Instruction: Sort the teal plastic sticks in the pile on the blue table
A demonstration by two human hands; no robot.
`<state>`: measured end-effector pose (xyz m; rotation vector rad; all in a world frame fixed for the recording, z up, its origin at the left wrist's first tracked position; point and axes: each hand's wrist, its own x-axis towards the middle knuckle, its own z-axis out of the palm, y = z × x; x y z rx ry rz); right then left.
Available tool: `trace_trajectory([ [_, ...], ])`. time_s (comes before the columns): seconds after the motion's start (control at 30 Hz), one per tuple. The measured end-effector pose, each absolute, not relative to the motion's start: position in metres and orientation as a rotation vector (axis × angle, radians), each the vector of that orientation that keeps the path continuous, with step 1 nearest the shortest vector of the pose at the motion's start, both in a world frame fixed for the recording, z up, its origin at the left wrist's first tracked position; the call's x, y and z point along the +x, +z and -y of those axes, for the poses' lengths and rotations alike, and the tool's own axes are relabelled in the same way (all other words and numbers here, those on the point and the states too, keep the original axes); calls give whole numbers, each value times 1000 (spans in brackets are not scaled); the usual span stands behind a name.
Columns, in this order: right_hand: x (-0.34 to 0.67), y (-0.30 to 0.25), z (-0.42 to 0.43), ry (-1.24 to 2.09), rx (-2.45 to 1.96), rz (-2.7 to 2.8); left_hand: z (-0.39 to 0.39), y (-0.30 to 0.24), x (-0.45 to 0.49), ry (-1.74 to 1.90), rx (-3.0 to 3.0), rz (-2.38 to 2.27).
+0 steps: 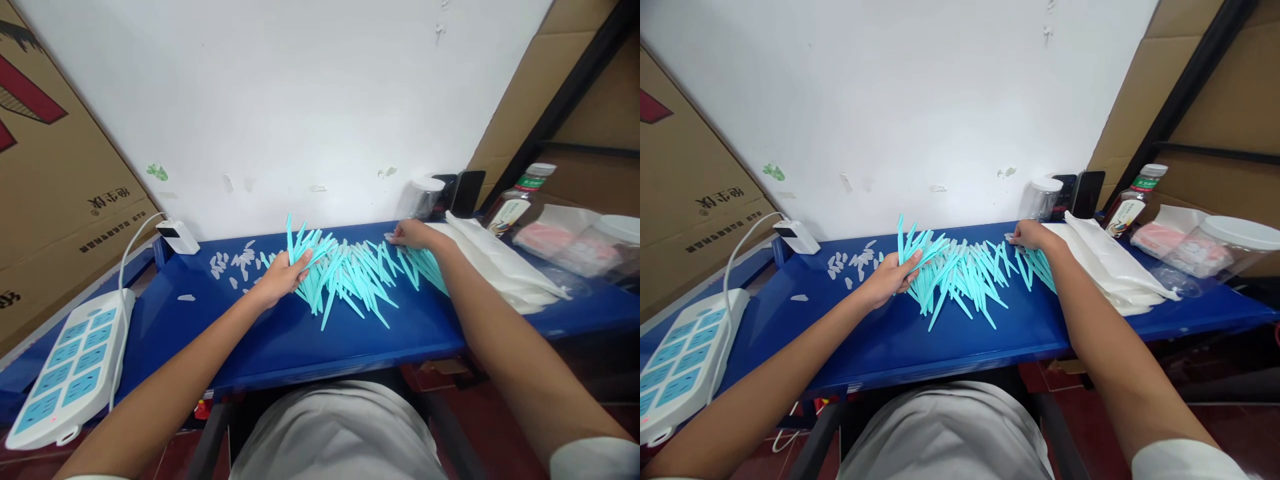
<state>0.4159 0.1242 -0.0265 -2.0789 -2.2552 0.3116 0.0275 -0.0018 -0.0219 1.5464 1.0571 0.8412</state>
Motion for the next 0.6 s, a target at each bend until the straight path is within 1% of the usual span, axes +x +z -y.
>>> trace_trajectory([
  [0.2,414,-13,-116,289,-2029,2259,2,-21,28,846,1614,-1112],
  [0.3,404,-1,-105,344,-1794,2170,2,-23,27,858,1680,-1107],
  [0.47,363,10,-80,674,-1249,1954,0,-26,27,884,1725,-1105],
  [0.6,325,6,-68,913,-1046,1718,-1,-27,28,905,1739,-1106],
])
